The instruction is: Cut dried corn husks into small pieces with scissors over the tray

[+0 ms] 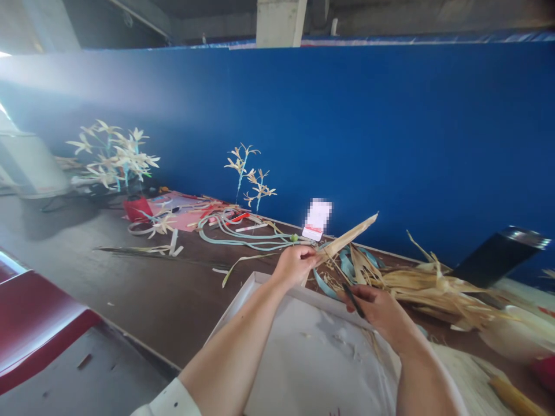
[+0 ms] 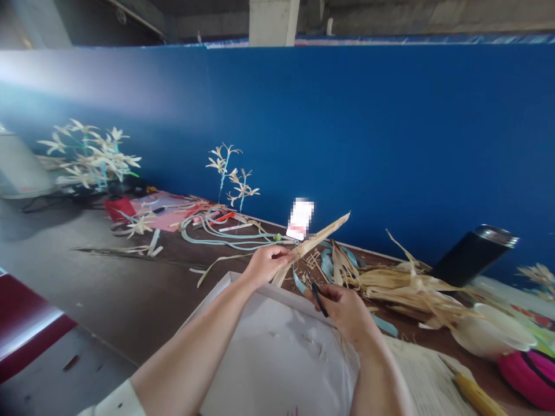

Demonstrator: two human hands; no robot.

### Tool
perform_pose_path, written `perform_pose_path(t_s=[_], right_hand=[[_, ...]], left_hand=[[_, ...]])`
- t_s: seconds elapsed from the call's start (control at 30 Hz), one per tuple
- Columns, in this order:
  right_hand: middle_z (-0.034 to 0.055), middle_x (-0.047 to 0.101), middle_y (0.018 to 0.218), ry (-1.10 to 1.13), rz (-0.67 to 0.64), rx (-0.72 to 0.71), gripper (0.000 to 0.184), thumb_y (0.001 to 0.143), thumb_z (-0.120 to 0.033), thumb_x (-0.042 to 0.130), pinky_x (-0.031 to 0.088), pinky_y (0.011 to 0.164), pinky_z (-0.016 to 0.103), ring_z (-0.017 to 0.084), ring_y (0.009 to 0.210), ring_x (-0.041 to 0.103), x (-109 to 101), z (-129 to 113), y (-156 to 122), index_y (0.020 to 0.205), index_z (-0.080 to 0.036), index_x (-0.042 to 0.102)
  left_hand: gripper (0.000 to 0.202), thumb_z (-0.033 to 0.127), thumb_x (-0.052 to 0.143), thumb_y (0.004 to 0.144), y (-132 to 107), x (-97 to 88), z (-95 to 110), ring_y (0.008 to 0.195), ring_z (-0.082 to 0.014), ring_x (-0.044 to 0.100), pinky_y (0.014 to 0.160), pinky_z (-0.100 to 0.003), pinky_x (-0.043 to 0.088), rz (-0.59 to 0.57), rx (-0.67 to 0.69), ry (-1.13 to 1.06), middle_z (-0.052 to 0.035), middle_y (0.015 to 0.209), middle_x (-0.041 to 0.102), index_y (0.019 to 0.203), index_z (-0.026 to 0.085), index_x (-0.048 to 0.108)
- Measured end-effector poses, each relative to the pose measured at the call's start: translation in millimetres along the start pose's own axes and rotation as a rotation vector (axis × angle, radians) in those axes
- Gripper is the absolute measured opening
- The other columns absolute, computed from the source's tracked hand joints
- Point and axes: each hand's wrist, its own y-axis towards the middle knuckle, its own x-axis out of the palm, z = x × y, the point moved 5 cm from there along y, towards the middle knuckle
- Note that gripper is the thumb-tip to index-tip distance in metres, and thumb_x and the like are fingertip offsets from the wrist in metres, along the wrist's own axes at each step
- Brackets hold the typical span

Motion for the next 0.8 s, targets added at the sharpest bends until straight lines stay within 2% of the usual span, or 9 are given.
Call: perform_pose_path(t_s=[0.17, 0.3, 0.57, 0.8], right_hand=[[-0.0042, 0.047, 0.05, -0.05, -0.012, 0.007, 0.029, 0.061, -0.044, 0.068, 0.023, 0.05, 0.024, 0.01, 0.049, 0.034, -1.9, 5.1, 1.3, 0.053, -0.019, 0.058], [-0.0035, 0.05, 0.051, -0.082, -0.005, 0.024, 0.028, 0.063, -0.045, 0.067, 0.023, 0.05, 0.025, 0.01, 0.05, 0.035, -2.9, 8.2, 1.7, 0.056, -0.019, 0.06], [-0.0034, 0.049, 0.054, -0.084, -0.012, -0.03, 0.034, 0.064, -0.05, 0.066, 0.024, 0.052, 0.024, 0.011, 0.053, 0.036, -1.6, 7.3, 2.3, 0.055, -0.019, 0.057], [-0.0026, 0.049, 0.053, -0.068, -0.005, -0.017, 0.036, 0.062, -0.052, 0.066, 0.026, 0.051, 0.024, 0.011, 0.052, 0.037, -1.6, 2.9, -0.7, 0.053, -0.019, 0.056]], left_hand=[[0.025, 0.03, 0.056, 0.076, 2.2, -3.7, -2.4, 0.08, -0.0149, 0.06, 0.072, -0.022, 0.041, -0.057, 0.023, 0.027, -0.0009, 0.086, 0.07, 0.091, 0.018, 0.071], [0.028, 0.032, 0.056, 0.077, 3.2, -4.9, -4.9, 0.084, -0.0158, 0.06, 0.076, -0.023, 0.042, -0.088, 0.013, 0.016, -0.0022, 0.09, 0.07, 0.097, 0.018, 0.07], [0.028, 0.033, 0.058, 0.076, 2.5, -6.6, -1.4, 0.084, -0.0166, 0.061, 0.078, -0.025, 0.043, -0.083, 0.005, -0.02, -0.0031, 0.089, 0.07, 0.095, 0.017, 0.071], [0.026, 0.032, 0.057, 0.076, 2.7, -6.2, -1.9, 0.081, -0.0157, 0.061, 0.076, -0.024, 0.043, -0.084, 0.006, 0.0, -0.0019, 0.087, 0.07, 0.093, 0.018, 0.071]])
